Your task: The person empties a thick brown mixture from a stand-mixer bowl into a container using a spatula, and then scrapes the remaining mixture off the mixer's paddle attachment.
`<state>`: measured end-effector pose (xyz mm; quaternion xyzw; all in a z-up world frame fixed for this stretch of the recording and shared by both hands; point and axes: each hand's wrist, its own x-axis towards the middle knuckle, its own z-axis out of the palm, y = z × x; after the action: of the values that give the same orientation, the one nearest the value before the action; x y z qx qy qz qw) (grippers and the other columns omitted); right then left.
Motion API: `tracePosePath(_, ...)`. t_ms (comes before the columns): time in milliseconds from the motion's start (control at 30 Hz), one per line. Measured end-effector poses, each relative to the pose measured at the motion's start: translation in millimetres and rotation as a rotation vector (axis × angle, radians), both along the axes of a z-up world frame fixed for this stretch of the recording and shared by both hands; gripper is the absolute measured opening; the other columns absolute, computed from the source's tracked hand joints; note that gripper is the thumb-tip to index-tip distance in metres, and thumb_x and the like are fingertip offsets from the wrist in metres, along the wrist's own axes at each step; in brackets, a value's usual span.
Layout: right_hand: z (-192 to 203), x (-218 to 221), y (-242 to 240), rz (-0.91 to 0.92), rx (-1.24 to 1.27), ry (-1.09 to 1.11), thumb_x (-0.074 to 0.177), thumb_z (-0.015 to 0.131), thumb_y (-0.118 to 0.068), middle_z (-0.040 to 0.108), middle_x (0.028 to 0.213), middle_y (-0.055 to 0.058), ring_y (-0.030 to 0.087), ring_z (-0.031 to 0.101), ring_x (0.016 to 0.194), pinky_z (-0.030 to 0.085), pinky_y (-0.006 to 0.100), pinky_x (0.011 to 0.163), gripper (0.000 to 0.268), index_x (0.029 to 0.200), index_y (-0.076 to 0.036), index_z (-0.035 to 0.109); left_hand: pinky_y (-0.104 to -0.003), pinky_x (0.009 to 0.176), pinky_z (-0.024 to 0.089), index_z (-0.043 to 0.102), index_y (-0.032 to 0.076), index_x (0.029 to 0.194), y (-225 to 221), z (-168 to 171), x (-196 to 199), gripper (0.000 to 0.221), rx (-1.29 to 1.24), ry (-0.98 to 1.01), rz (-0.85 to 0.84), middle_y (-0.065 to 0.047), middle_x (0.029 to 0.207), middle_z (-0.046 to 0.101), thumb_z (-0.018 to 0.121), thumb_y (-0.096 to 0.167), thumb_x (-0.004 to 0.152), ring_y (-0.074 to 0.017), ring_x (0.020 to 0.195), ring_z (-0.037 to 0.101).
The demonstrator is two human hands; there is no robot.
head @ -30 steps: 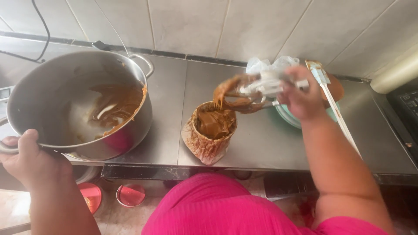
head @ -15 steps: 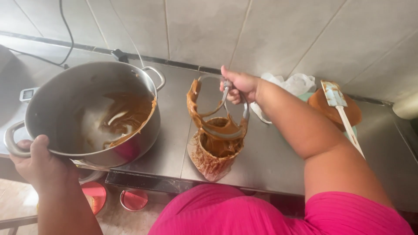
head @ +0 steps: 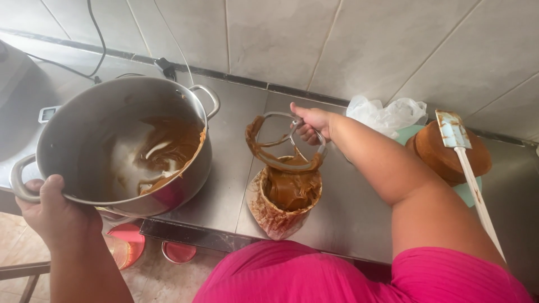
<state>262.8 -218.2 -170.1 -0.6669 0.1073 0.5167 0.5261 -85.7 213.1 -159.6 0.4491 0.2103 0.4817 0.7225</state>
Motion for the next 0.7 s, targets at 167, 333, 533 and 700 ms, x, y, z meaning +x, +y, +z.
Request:
tracePosePath(167, -23.0, 1.9, -27.1, -0.062, 0.082, 0.103, 0.094, 0.047, -0.081, 0.025, 0.048, -0.011, 0.001, 0.028, 0.039, 0.022, 0.015, 0.034, 0.061, 0.08, -0.022, 0.05, -0.036, 0.105, 0.059, 0.047, 0.025, 0.093, 0.8, -0.7, 0.9, 0.022, 0.019, -0.001, -0.005, 0.002, 0.1, 0.054, 0.061, 0.009, 0.093, -0.0158, 0.104, 0.063)
tracePosePath(333, -34.6, -5.3, -61.8, -0.081, 0.154, 0.163, 0.097, 0.04, -0.082, 0.024, 0.046, -0.012, 0.002, 0.025, 0.037, 0.016, 0.016, 0.034, 0.07, 0.06, -0.024, 0.03, -0.035, 0.102, 0.056, 0.044, 0.023, 0.094, 3.1, -3.1, 0.9, 0.022, 0.047, 0.007, 0.002, 0.002, 0.098, 0.05, 0.061, 0.009, 0.093, -0.0148, 0.099, 0.057)
tracePosePath(533, -46.3, -19.5, -98.0, -0.212, 0.102, 0.059, 0.096, 0.043, -0.081, 0.02, 0.048, -0.01, 0.003, 0.023, 0.037, 0.017, 0.018, 0.031, 0.063, 0.076, -0.022, 0.047, -0.036, 0.1, 0.058, 0.041, 0.021, 0.096, 1.1, -0.5, 2.1, 0.025, 0.005, -0.002, 0.03, 0.0, 0.102, 0.051, 0.06, 0.005, 0.092, -0.0162, 0.101, 0.061)
tracePosePath(700, -28.3, -57.1, -119.2, -0.242, 0.174, -0.006, 0.103, 0.043, -0.072, 0.028, 0.043, -0.008, 0.004, 0.031, 0.032, 0.021, 0.018, 0.029, 0.064, 0.072, -0.017, 0.053, -0.037, 0.092, 0.06, 0.044, 0.019, 0.098, 4.0, -8.4, 3.4, 0.023, 0.019, 0.076, 0.093, -0.002, 0.101, 0.052, 0.065, 0.016, 0.093, -0.0175, 0.1, 0.064)
